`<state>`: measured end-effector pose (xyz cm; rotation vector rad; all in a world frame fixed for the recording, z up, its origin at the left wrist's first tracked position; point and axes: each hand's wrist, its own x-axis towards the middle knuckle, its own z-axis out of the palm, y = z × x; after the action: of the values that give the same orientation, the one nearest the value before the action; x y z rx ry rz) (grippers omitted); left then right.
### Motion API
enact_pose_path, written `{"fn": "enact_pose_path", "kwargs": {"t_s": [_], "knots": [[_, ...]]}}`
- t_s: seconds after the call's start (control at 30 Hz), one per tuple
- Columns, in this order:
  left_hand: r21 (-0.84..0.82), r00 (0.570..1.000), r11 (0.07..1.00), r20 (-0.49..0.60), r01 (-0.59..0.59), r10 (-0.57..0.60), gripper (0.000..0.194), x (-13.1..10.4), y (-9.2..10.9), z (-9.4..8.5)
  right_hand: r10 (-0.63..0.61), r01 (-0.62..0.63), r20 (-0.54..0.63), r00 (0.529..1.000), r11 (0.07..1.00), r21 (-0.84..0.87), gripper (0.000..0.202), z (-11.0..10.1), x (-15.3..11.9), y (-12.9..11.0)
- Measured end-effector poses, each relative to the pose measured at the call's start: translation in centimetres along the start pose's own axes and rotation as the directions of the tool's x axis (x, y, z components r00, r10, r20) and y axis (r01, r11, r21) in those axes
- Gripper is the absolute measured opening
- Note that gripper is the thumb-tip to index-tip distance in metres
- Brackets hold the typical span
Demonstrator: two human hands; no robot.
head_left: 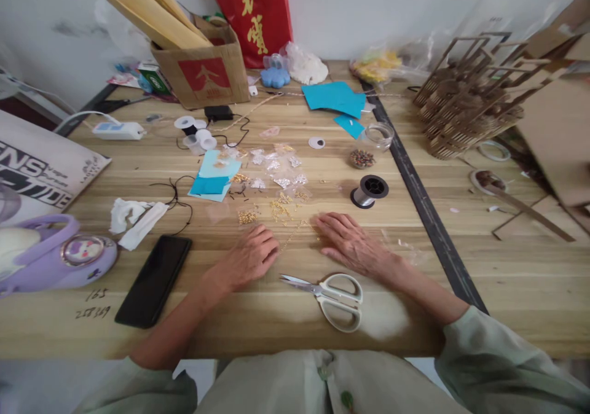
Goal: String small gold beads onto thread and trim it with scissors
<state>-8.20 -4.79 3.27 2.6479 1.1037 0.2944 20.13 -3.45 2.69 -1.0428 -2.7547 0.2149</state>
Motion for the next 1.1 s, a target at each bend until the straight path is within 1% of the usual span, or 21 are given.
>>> {"fn": "enact_pose_path", "kwargs": {"t_s": [0.1, 0.2, 0.3, 0.37, 0.5, 0.67, 0.83, 1.1], "knots": [[-0.005, 1.0, 1.0, -0.014, -0.025, 0.025, 0.02, 0.5, -0.2, -0.5, 0.023, -0.023, 0.001, 1.0, 1.0, 0.008, 0.057, -0.1, -0.9, -0.3], [0.021, 0.995, 0.995, -0.034, -0.096, 0.097, 0.023, 1.4, -0.1, -0.6, 0.026, -0.027, 0.013, 1.0, 0.999, 0.019, 0.057, -0.1, -1.6, -0.7], [0.06, 0.985, 0.985, -0.051, -0.163, 0.166, 0.03, 2.6, 0.4, -0.2, 0.02, -0.021, 0.017, 1.0, 0.999, 0.031, 0.057, -0.1, -1.8, -1.2], [0.092, 0.981, 0.979, -0.041, -0.183, 0.188, 0.033, 3.4, 0.7, 0.3, 0.023, -0.023, 0.022, 0.999, 0.999, 0.027, 0.057, -0.1, -1.7, -1.5], [0.117, 0.982, 0.976, -0.012, -0.186, 0.189, 0.035, 4.5, 0.9, 1.5, 0.031, -0.031, 0.029, 0.999, 0.999, 0.01, 0.055, -0.2, -1.6, -1.7], [0.132, 0.985, 0.977, -0.01, -0.17, 0.173, 0.037, 5.0, 0.6, 2.4, 0.027, -0.027, 0.019, 0.999, 1.0, 0.002, 0.055, 0.4, -1.8, -1.5], [0.163, 0.984, 0.971, -0.002, -0.176, 0.179, 0.039, 5.0, 0.4, 2.8, 0.017, -0.017, 0.015, 1.0, 1.0, 0.011, 0.057, 0.9, -1.9, -1.3], [0.163, 0.98, 0.968, -0.017, -0.192, 0.197, 0.037, 5.0, 0.2, 2.9, 0.0, 0.001, -0.007, 1.0, 0.999, 0.048, 0.055, 0.5, -1.8, -1.7]]}}
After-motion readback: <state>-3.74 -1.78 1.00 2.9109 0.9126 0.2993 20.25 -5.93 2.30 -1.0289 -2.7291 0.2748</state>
